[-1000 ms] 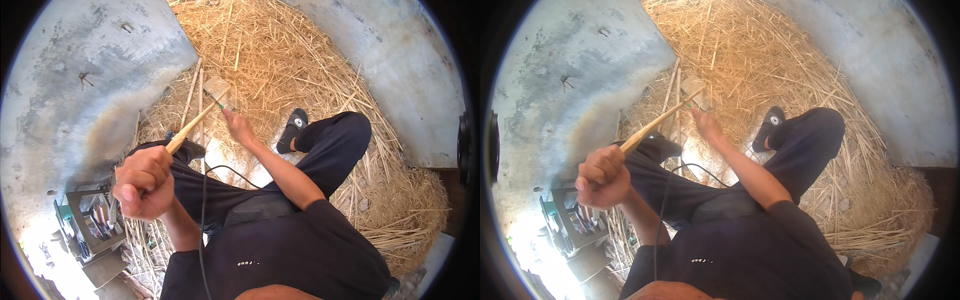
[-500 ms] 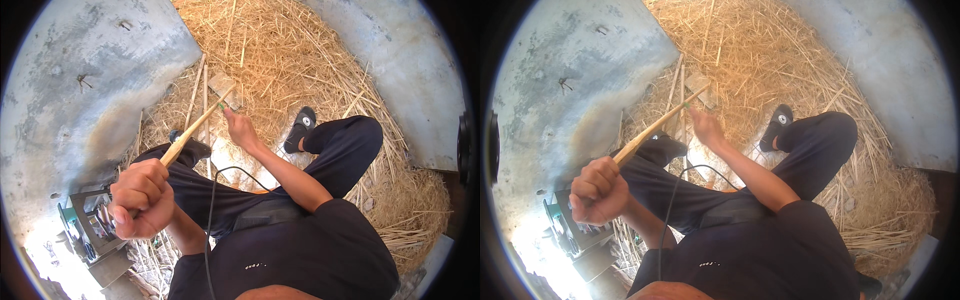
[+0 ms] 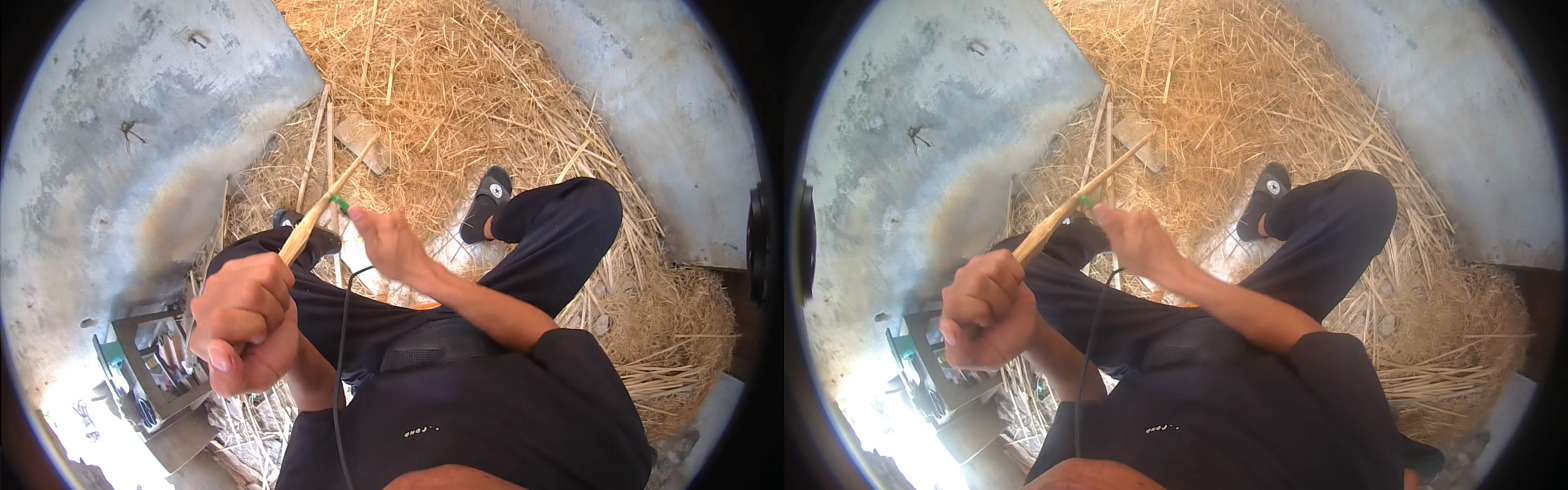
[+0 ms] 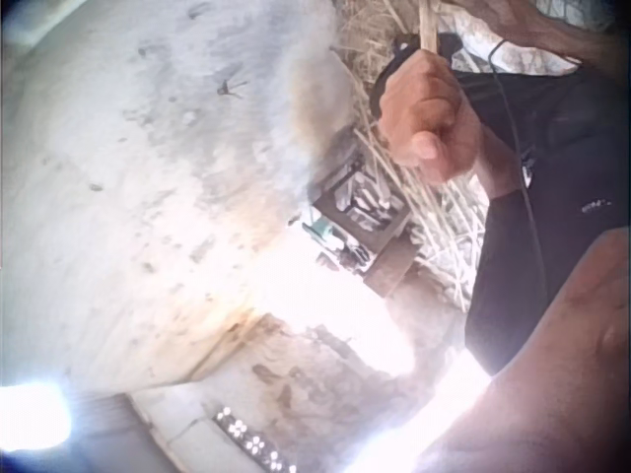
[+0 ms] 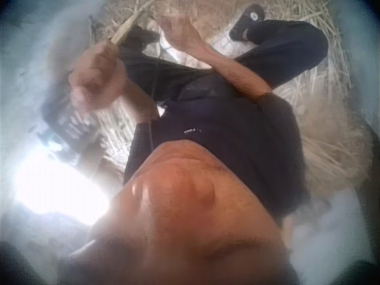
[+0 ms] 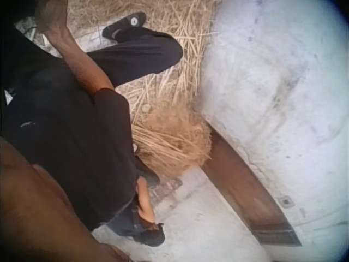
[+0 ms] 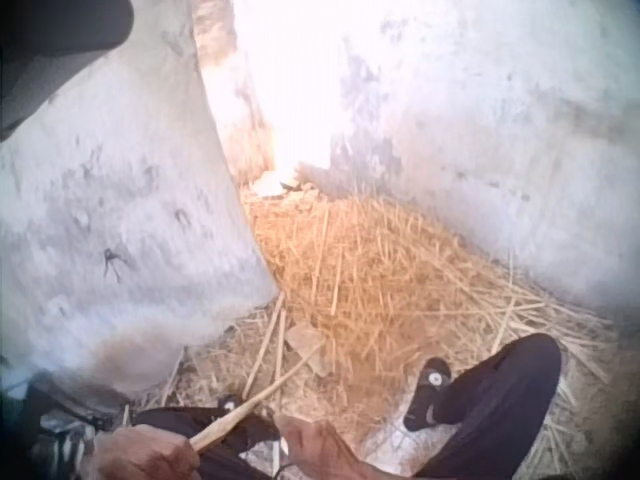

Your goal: The person is sharpening the end of a wooden stick using a small green sharpening tool. They hold the stick in the left hand and repeatedly scrape the tip with the tool held in the right hand.

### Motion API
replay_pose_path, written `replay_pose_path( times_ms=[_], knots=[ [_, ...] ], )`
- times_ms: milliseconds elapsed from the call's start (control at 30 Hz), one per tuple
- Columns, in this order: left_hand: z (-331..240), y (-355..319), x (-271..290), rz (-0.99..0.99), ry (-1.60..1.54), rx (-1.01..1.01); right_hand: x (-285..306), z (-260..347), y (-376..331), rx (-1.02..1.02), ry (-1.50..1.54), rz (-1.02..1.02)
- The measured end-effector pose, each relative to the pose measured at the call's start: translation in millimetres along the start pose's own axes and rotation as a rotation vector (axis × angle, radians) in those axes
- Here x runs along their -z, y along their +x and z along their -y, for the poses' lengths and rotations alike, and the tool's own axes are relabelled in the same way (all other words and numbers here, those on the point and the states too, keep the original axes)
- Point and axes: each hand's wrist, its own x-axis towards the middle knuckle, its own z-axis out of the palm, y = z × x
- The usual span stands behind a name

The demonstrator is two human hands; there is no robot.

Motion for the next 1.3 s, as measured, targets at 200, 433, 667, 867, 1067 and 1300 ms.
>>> replay_pose_path(
  times_ms=[200,433,667,867,1067,1300],
  knots=[
    [-2,0,-1,-0.061,-0.007,0.024,8,5,8,-0.153,-0.315,-0.079],
    [-1,-3,4,-0.061,-0.028,0.009,-5,-12,-4,0.158,-0.171,-0.115],
    [-8,4,29,-0.140,-0.074,0.067,-22,11,3,0.174,-0.254,-0.139],
    [-7,-5,8,-0.098,-0.059,0.014,10,23,-4,-0.289,-0.308,-0.057],
    [-2,-2,4,-0.056,-0.013,0.023,1,12,-7,0.059,-0.173,-0.079],
    [-6,-1,15,-0.196,-0.026,0.050,-10,12,-5,0.122,-0.282,-0.101]
  ],
)
